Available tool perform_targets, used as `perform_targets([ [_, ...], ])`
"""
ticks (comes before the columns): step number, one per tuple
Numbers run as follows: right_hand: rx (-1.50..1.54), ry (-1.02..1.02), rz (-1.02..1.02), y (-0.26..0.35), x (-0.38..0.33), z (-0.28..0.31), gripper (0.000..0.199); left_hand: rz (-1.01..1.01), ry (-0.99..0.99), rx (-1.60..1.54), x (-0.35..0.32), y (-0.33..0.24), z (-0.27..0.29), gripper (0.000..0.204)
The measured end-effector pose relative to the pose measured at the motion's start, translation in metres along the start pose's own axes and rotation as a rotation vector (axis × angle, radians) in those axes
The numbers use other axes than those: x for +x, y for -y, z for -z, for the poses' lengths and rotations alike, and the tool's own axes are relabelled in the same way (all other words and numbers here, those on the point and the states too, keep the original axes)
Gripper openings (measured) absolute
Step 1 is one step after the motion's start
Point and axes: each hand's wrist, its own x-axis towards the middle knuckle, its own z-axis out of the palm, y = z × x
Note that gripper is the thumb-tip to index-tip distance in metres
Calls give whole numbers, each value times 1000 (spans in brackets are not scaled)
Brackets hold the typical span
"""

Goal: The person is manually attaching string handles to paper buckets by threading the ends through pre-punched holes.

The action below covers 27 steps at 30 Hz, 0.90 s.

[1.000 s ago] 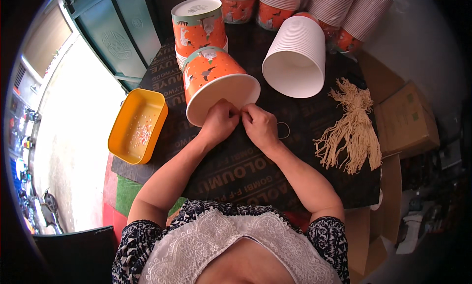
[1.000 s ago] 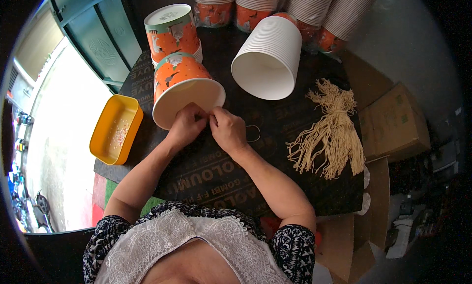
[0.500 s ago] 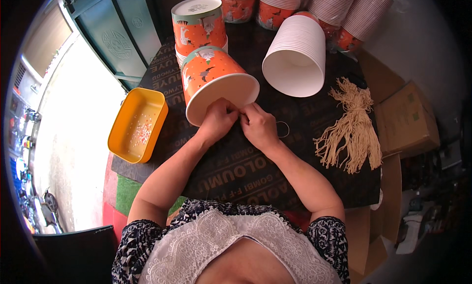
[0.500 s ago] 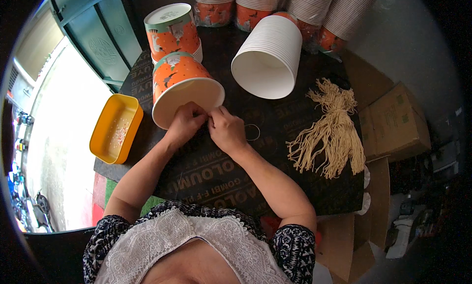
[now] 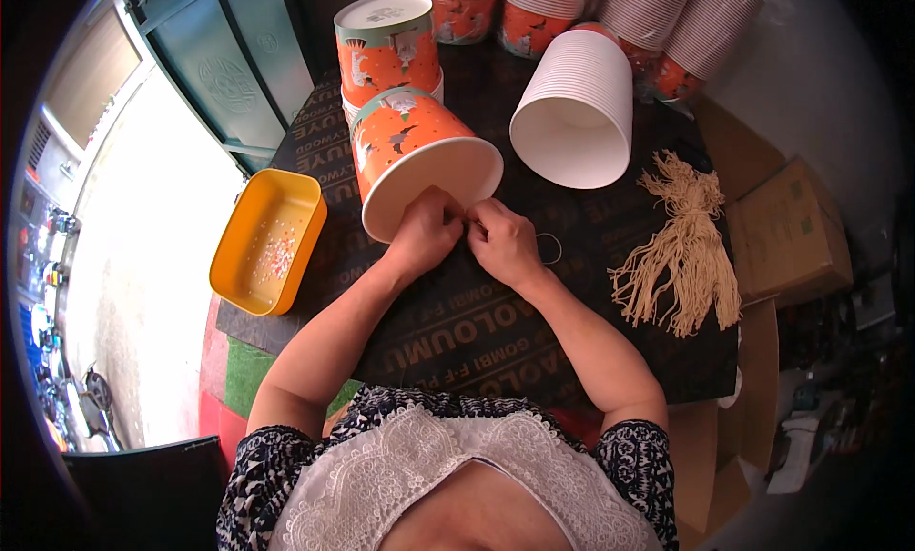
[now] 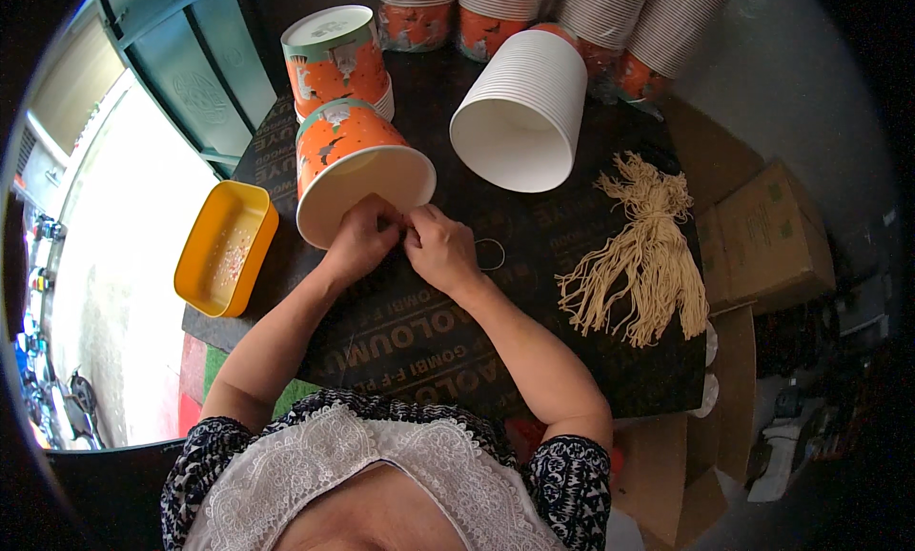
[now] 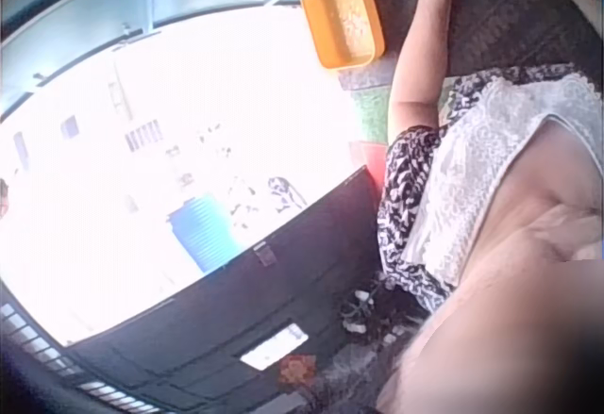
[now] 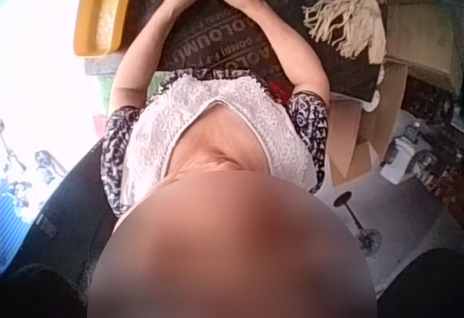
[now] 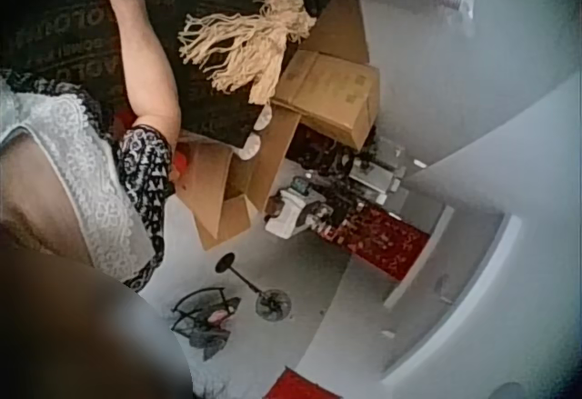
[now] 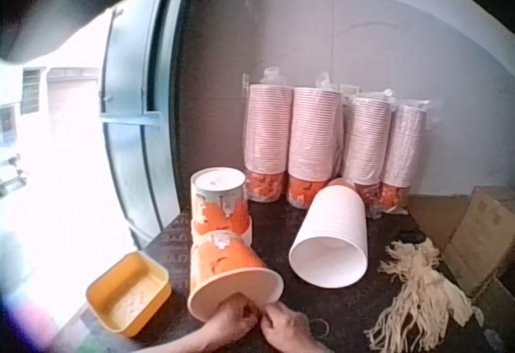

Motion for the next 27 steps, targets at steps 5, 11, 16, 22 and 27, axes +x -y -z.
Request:
perform_targets([
  [5, 35, 33, -43, -2, 2, 0, 9, -8, -12, 16, 1, -1, 1, 8],
  [11, 100, 57, -136, -3, 3, 3, 8, 133, 93, 36, 3, -6, 8, 8],
  [16, 115, 101, -255, -1, 5, 2, 8, 94, 163, 64, 3, 4, 8, 9],
  [22, 191, 100, -353, -5, 7, 2, 11, 39, 207, 11, 1, 3, 8, 11],
  [27, 170, 106, -367, 0, 8, 1, 11, -88, 20, 32, -3, 17, -5, 7],
])
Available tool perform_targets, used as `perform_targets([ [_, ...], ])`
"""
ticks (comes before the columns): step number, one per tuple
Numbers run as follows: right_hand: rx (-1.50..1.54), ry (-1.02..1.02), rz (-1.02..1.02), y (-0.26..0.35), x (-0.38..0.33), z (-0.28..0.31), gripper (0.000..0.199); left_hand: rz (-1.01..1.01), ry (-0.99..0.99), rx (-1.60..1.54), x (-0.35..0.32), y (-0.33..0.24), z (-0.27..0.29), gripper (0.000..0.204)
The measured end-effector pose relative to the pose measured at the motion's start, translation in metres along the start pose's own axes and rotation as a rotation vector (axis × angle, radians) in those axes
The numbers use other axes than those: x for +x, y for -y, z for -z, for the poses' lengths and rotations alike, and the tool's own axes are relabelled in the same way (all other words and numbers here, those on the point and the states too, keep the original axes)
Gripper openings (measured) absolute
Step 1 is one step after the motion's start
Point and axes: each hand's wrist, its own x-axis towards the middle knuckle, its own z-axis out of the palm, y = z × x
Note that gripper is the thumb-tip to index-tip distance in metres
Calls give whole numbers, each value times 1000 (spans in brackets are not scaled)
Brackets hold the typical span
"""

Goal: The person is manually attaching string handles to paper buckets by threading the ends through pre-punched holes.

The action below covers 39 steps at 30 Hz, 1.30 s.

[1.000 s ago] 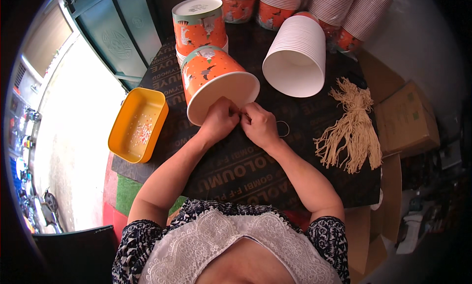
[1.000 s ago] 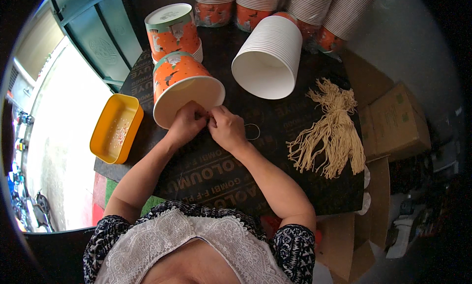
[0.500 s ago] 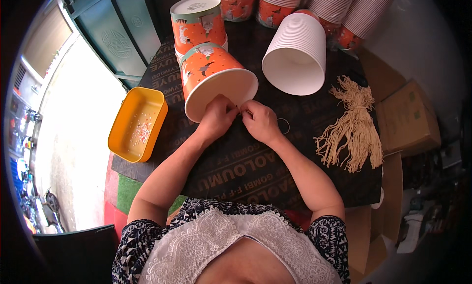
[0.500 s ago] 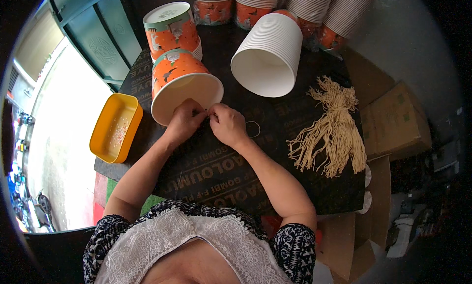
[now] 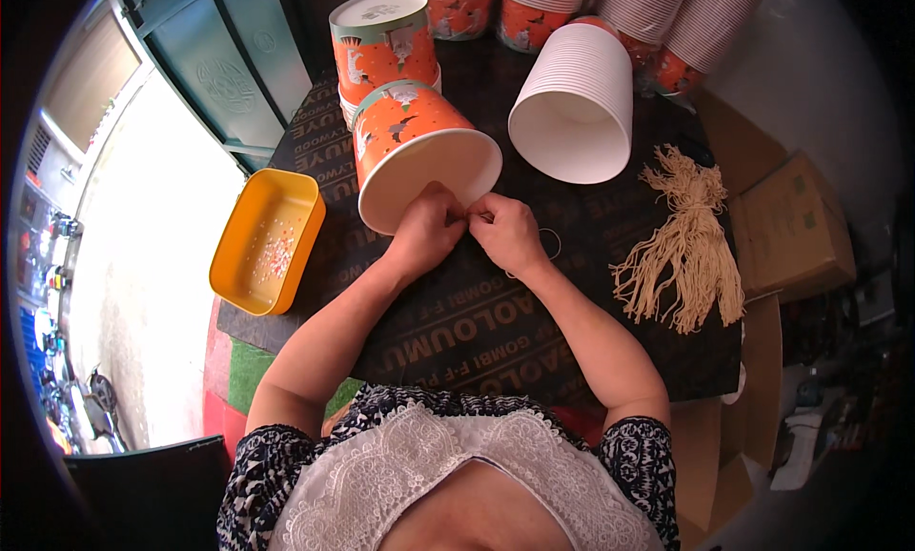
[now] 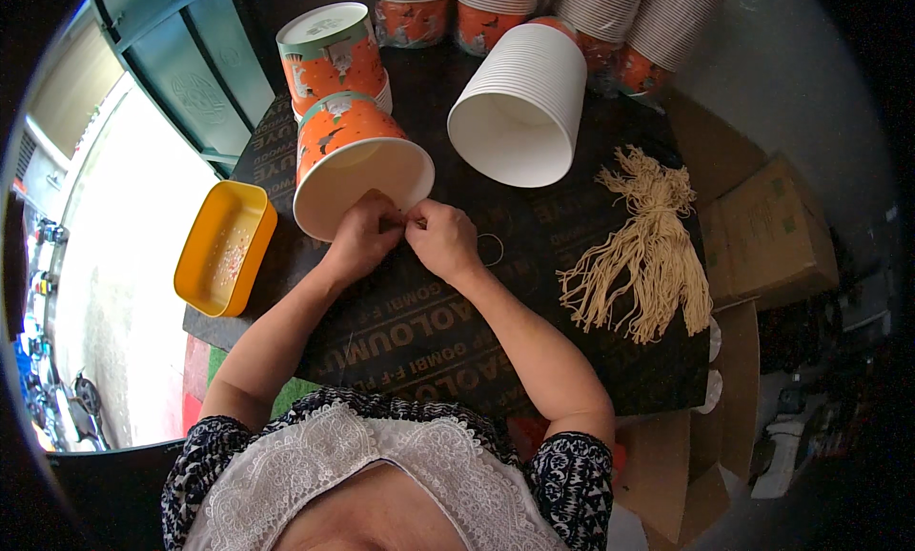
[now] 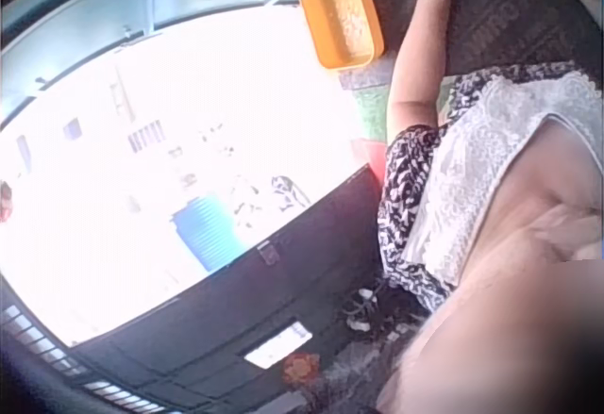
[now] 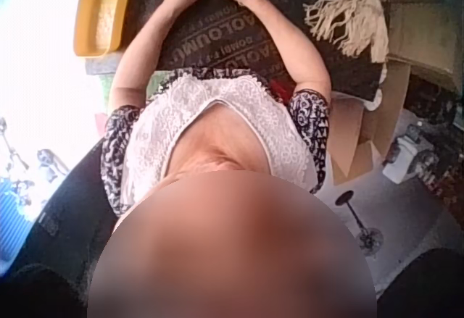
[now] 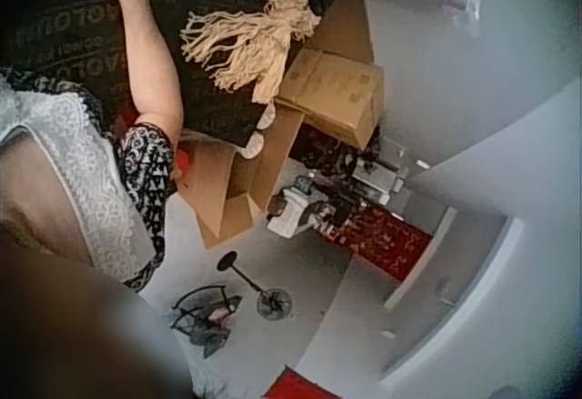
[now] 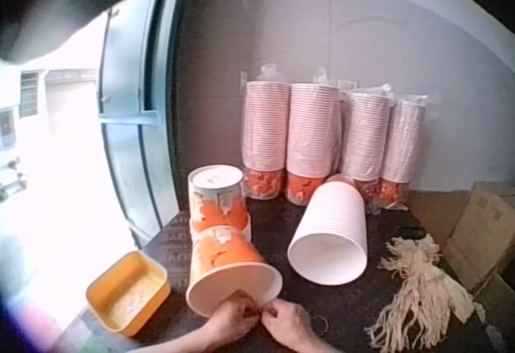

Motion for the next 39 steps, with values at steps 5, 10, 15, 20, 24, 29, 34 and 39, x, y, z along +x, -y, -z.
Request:
perform_targets([
  [5, -43, 4, 4, -4, 1, 2, 11, 15, -24, 22, 2, -1, -3, 5],
  [10, -68, -55, 199, -5, 1, 10, 11, 1, -33, 3, 3, -4, 4, 4],
  [15, -122, -55, 168, -6, 2, 16, 10, 114, 64, 22, 4, -5, 8, 5],
  [20, -151, -86, 178, -7, 3, 14, 11, 133, 67, 55, 5, -7, 10, 5],
  [24, -188, -121, 211, -10, 2, 12, 11, 159, 63, 106, 3, -4, 9, 6],
  [29, -232, -115, 221, -11, 1, 12, 11, 121, 26, 128, 2, -6, 7, 6],
  [34, -267, -75, 185, -11, 5, 14, 16, 109, -23, 148, 5, 0, 3, 6],
  [39, -71, -2, 139, -3, 8, 21, 24, 118, 64, 210, 5, 0, 6, 8],
])
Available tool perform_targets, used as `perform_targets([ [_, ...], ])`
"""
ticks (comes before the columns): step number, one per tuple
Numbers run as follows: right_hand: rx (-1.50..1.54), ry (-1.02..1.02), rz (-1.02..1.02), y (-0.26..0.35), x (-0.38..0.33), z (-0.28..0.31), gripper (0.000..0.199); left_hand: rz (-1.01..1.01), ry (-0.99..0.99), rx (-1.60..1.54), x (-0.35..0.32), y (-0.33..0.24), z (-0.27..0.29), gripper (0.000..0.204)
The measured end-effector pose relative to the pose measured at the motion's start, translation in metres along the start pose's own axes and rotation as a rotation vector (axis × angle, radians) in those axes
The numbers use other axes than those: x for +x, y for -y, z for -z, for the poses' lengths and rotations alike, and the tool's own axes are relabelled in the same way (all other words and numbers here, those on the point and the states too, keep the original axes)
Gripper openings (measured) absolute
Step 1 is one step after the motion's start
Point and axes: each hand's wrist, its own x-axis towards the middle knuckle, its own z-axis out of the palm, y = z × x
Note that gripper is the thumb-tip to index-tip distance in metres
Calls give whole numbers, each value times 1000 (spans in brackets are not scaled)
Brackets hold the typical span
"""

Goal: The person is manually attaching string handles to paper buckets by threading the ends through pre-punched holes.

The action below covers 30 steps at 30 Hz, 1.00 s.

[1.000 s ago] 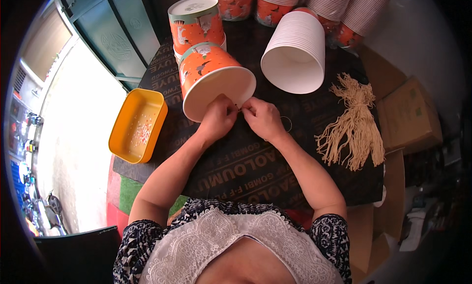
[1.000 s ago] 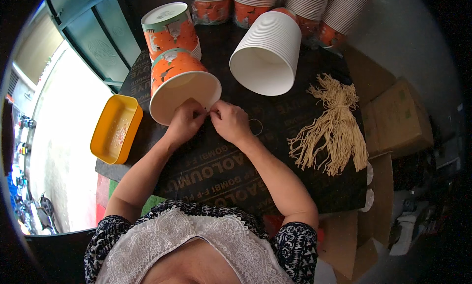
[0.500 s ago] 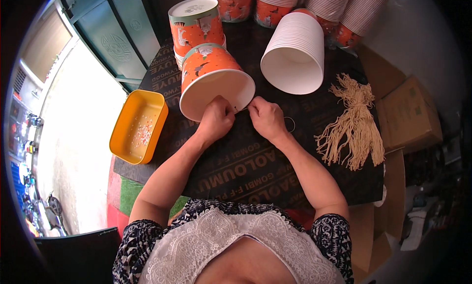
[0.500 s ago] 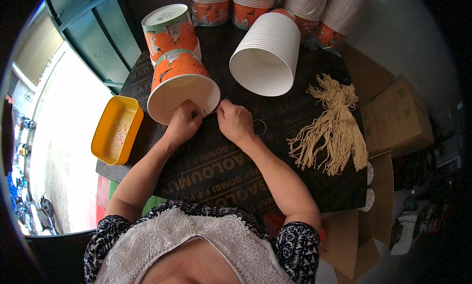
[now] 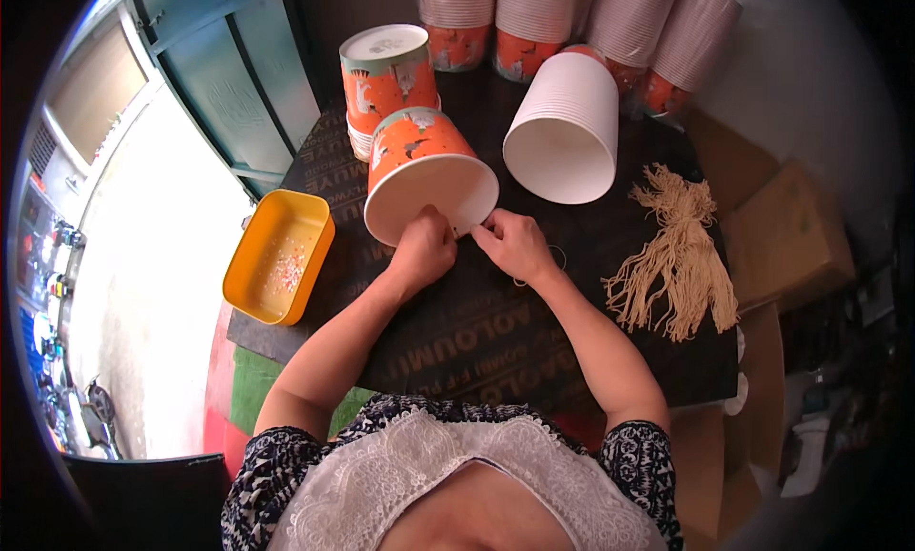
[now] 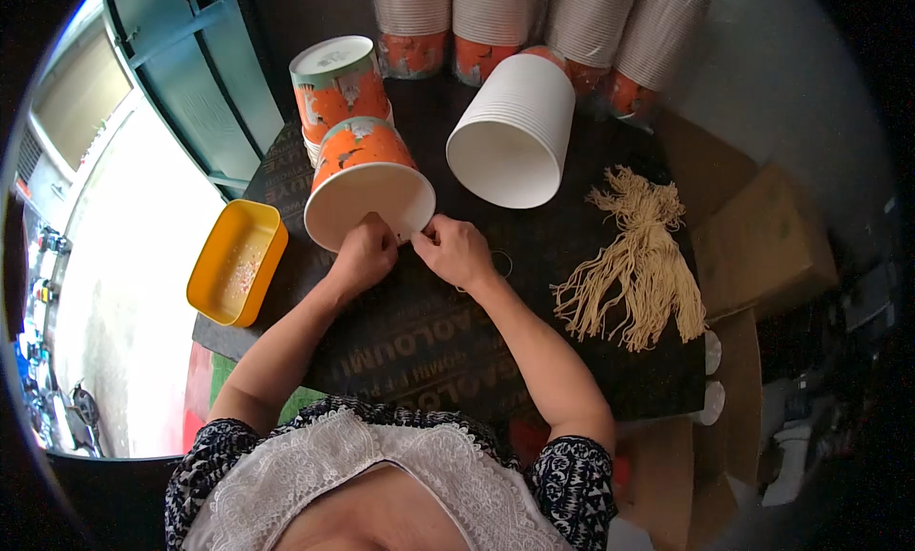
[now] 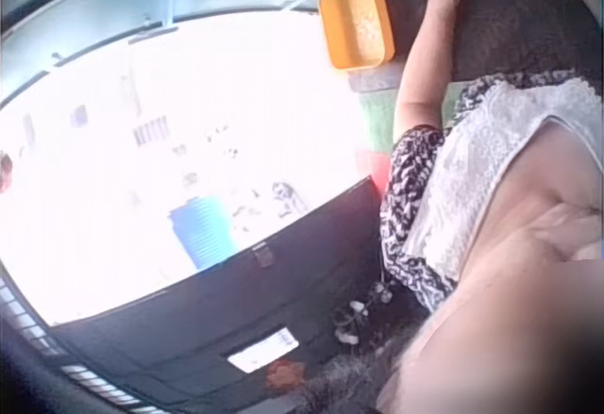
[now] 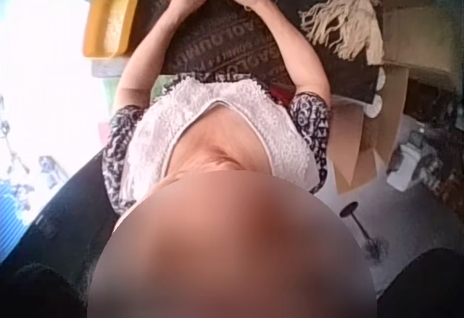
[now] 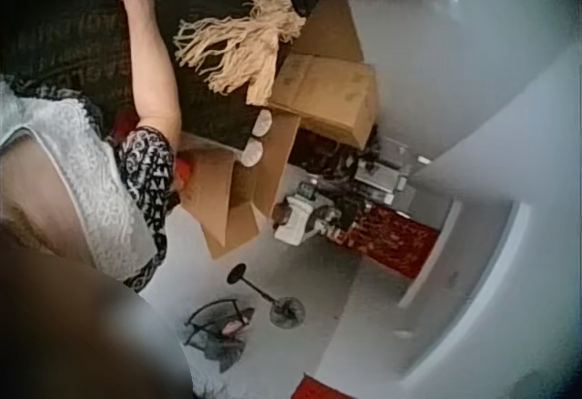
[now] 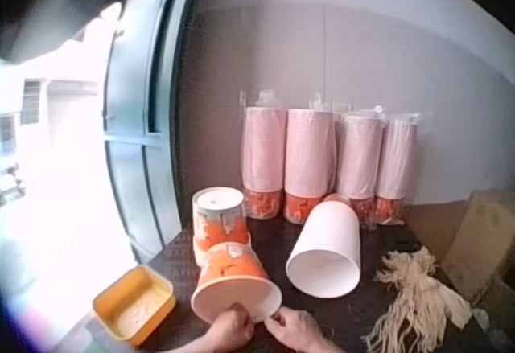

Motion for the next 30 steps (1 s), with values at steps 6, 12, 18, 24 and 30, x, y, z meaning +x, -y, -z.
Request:
perform_targets([
  [6, -8, -103, -15, -10, 3, -1, 28, -83, 65, 62, -14, -28, 8, 10],
  [12, -405, -313, 391, 38, 9, 29, 13, -311, -157, 109, -44, -95, 86, 24],
  [18, -766, -351, 796, 92, 8, 44, 11, -10, -210, 406, -54, -116, 126, 61],
  [24, -697, -319, 930, 100, -6, 37, 26, 213, 30, 403, -50, -80, 115, 47],
  [30, -365, -362, 817, 102, -11, 38, 35, 156, -61, 164, -53, -5, 83, 24],
])
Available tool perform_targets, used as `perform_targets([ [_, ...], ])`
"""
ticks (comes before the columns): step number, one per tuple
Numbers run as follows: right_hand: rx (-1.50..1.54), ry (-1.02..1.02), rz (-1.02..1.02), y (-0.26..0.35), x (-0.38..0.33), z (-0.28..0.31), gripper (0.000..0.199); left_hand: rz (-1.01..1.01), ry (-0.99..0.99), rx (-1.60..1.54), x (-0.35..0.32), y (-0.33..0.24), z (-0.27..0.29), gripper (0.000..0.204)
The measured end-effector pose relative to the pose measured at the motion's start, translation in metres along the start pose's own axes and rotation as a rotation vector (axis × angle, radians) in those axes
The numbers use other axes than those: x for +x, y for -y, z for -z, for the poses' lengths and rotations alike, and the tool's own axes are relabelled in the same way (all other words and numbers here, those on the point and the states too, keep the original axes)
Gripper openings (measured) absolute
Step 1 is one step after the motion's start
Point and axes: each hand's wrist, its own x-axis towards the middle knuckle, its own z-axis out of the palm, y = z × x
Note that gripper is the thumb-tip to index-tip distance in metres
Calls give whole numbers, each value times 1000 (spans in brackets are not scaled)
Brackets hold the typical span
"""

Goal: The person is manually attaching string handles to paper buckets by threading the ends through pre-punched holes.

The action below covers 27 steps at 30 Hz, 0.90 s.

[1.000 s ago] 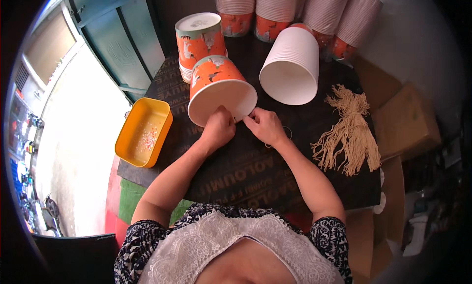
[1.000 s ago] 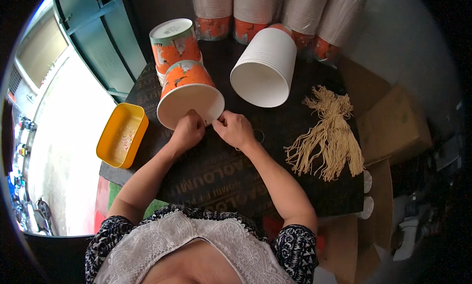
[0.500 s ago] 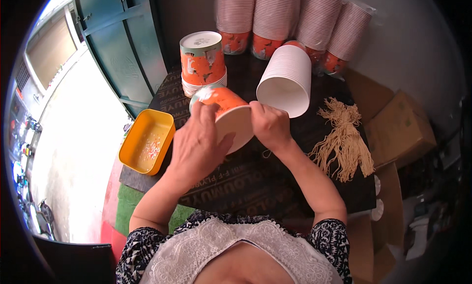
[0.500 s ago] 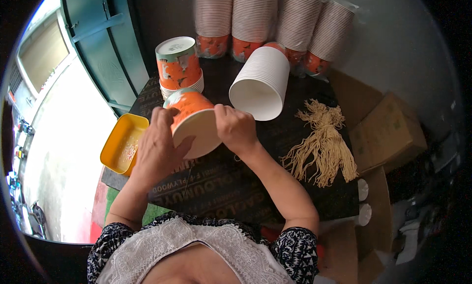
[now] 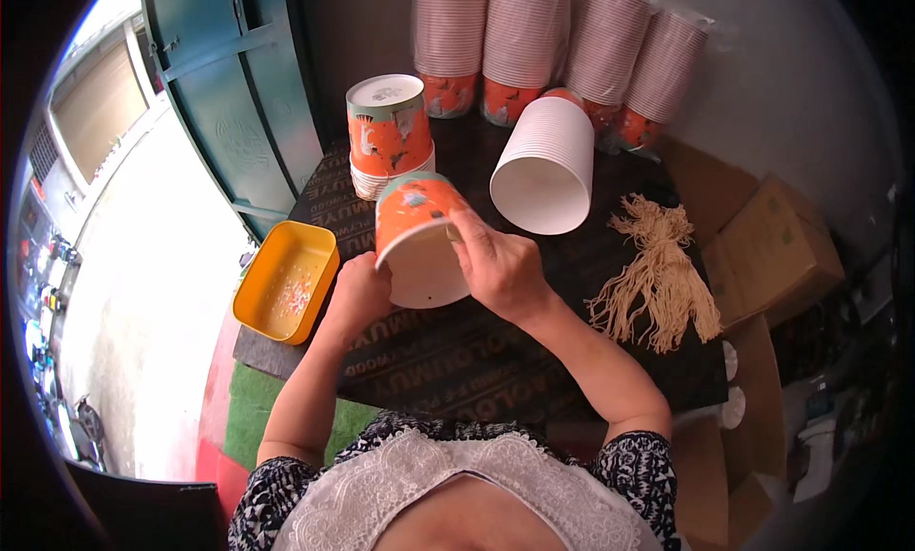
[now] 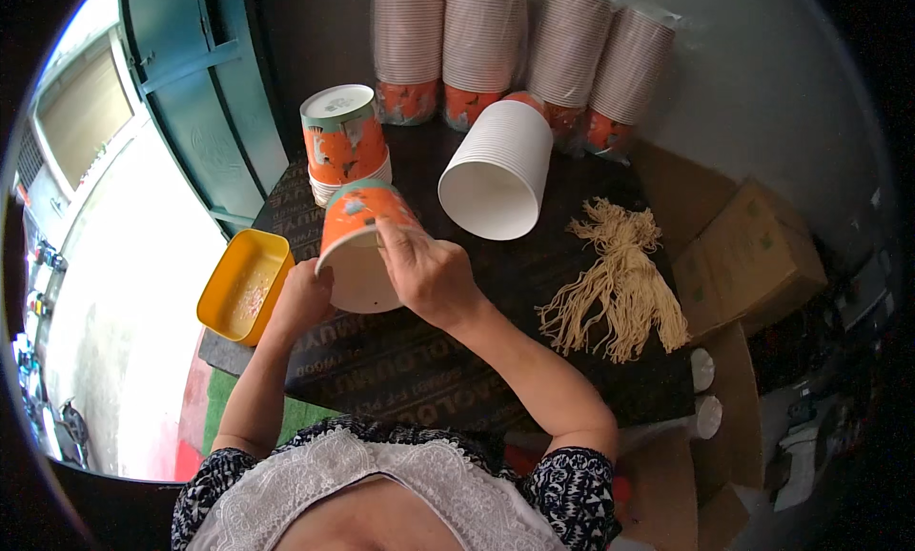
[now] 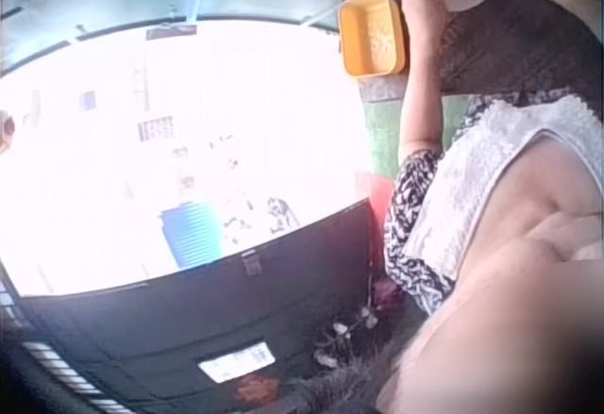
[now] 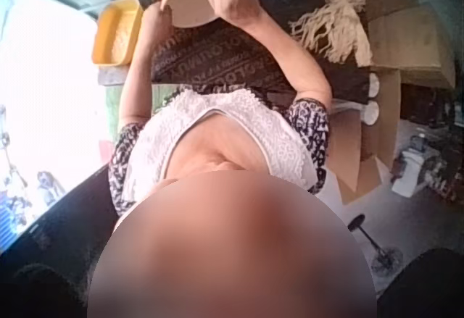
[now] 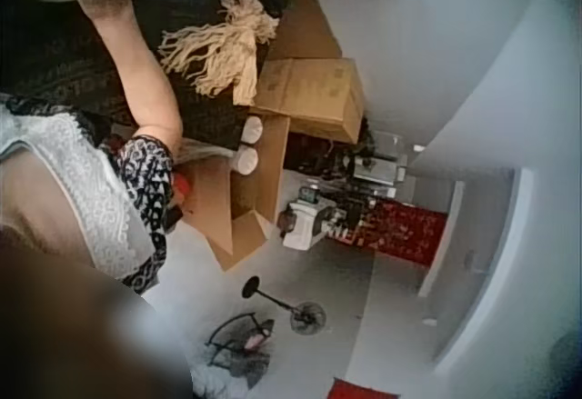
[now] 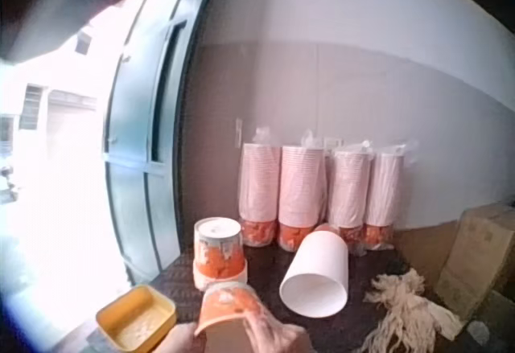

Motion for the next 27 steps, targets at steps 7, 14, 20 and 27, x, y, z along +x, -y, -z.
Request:
perform_targets([
  [7, 88, 34, -170, -4, -20, 18, 12, 281, -132, -994, 19, -27, 28, 41],
  [14, 72, 185, -219, -11, -54, 5, 4, 227, -262, -1353, 28, -49, 34, 39],
  [20, -46, 299, -467, -35, -64, -5, 8, 195, -36, -1511, 11, -53, 27, 42],
  [27, 803, 99, -1184, -50, -58, -14, 21, 127, 116, -1705, -7, -40, 10, 50],
])
